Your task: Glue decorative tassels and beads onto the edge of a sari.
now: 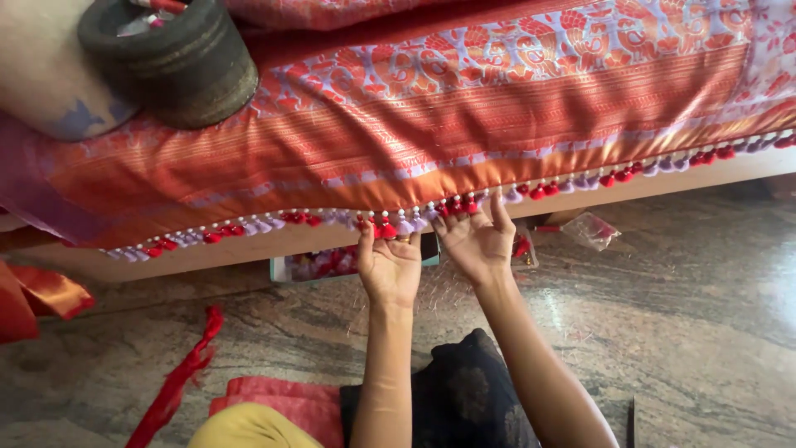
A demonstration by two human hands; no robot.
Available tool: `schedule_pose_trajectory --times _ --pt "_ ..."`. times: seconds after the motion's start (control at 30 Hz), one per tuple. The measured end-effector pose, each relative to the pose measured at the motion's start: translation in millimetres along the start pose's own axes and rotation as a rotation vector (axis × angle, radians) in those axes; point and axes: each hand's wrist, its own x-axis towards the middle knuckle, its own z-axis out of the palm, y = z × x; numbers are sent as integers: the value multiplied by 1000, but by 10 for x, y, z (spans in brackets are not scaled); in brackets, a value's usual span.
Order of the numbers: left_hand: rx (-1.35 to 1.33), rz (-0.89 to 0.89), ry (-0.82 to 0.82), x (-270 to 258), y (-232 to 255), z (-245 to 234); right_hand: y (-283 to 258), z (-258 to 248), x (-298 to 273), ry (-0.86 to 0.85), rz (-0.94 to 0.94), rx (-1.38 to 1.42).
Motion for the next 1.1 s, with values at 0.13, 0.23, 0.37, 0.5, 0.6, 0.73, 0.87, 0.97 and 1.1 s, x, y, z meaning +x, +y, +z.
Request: schedule_pose_trajectory --times 0.13,0.23,0.37,0.5,0.6,0.73,0.87,0.97,1.1 --pt "64 10 70 91 18 -231 -167 -322 126 143 -54 -39" --pt "67 26 161 183 32 -259 -257 -560 216 147 -14 73" --pt "102 16 260 174 67 73 -278 -386 147 306 -147 -157" --pt "162 95 317 391 135 -484 -376 -498 186 376 -262 -297" --pt "121 124 348 461 79 -552 -380 -699 320 384 -238 -200" --pt "62 84 252 438 74 -483 -306 -574 305 299 -242 -151" --pt "-48 4 82 292 254 -440 -269 -336 180 413 -195 -211" --pt "-83 42 74 118 495 -2 -342 -417 138 383 -151 -226" --pt "-117 124 -60 177 930 -353 -337 -399 85 350 -160 -224"
